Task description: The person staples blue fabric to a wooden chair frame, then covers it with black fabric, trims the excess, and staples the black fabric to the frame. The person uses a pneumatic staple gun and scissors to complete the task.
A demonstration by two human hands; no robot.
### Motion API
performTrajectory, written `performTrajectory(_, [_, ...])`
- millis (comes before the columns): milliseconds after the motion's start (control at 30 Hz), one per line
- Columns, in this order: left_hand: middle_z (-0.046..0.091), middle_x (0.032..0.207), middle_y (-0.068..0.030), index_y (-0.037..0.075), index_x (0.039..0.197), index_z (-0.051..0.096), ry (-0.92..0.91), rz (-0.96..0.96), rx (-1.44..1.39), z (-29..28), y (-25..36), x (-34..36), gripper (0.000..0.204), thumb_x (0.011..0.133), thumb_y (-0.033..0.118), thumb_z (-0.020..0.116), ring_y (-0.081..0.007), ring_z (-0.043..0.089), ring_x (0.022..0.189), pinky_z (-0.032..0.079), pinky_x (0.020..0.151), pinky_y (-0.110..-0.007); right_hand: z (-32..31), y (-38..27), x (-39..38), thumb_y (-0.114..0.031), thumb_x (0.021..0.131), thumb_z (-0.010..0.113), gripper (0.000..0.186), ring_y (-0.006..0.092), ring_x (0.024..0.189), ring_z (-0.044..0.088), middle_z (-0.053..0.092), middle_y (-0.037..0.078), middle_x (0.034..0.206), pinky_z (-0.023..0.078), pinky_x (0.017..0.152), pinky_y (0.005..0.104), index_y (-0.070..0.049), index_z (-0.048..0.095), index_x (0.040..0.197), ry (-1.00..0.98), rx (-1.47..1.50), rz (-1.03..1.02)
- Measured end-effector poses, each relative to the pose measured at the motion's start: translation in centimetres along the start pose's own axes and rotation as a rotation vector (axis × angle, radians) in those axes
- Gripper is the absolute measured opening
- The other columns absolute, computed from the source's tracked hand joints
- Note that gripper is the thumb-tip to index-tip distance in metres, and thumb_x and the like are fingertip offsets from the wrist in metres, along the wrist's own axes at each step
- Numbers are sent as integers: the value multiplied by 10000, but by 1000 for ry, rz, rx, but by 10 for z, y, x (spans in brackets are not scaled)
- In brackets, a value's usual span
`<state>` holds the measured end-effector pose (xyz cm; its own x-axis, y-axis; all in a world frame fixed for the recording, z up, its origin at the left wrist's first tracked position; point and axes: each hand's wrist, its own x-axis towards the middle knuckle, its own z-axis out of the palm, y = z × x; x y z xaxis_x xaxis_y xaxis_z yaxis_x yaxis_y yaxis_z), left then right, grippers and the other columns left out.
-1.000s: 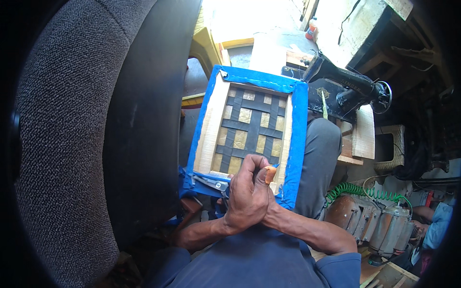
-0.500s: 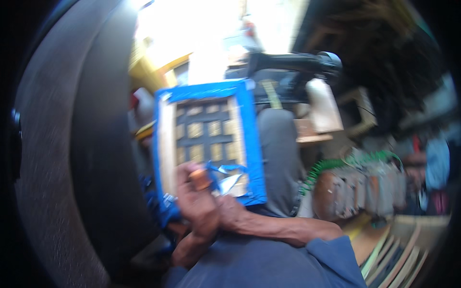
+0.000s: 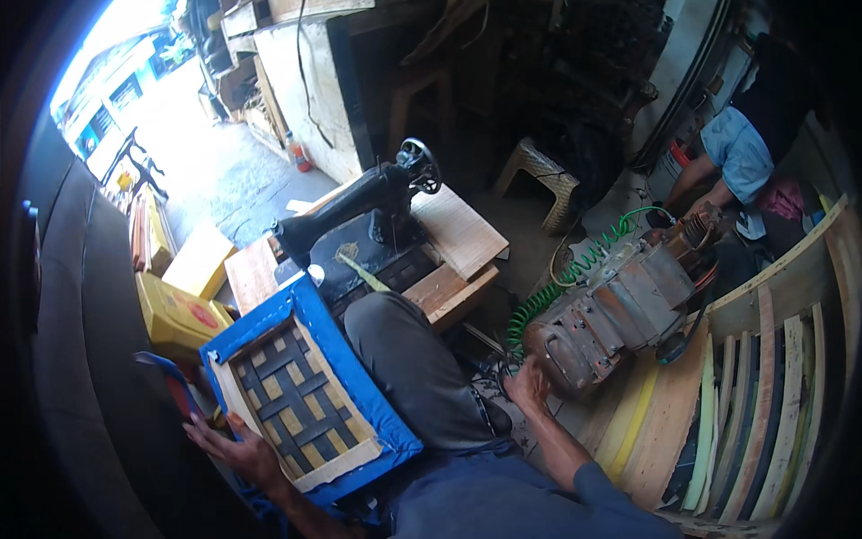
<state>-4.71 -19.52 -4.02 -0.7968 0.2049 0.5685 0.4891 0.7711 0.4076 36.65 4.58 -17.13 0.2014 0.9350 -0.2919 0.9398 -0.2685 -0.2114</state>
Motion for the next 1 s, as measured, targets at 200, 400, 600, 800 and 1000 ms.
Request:
performTrajectory(200, [626, 1441, -244, -10, 1464, 574, -461, -197, 37, -18, -106, -42, 638, 1049, 467, 657, -394, 605, 1308, 473, 1124, -504, 19, -39, 29, -395, 853, 819, 553, 441, 1174, 693, 733, 237, 1243, 541, 1027, 530, -43, 719, 1267, -438, -132, -166])
performTrajectory(400, [604, 1465, -226, -25, 1493, 533, -726, -436, -247, -26, -93, -57, 710, 1043, 513, 648, -374, 593, 1325, 457, 1135, -482, -102, -210, 272, -262, 961, 676, 331, 417, 1204, 639, 677, 207, 1259, 541, 1000, 517, -123, 693, 1261, 721, 753, -29])
performTrajectory(600, [582, 1488, -208, -40, 1522, 492, -915, -821, -511, -60, -109, -69, 783, 1038, 558, 638, -355, 581, 1342, 442, 1146, -461, -180, -166, 491, -383, 929, 670, 468, 432, 1281, 623, 650, 230, 1331, 534, 1049, 551, -96, 694, 1298, 331, 421, 172])
performTrajectory(800, [666, 1350, -138, -36, 1502, 507, -856, -989, -472, -59, -168, -107, 849, 1009, 642, 643, -256, 635, 1207, 484, 1070, -411, -190, -6, 660, -415, 954, 646, 497, 432, 1279, 647, 679, 246, 1342, 556, 1022, 548, -84, 715, 1318, 360, -228, 155])
performTrajectory(1000, [689, 1291, -116, -15, 1460, 539, -871, -872, -325, -65, -141, -104, 819, 1009, 663, 629, -234, 655, 1138, 509, 1005, -400, -252, 9, 699, -427, 950, 570, 564, 457, 1227, 678, 687, 277, 1343, 546, 1024, 553, -28, 717, 1320, 585, -264, 69])
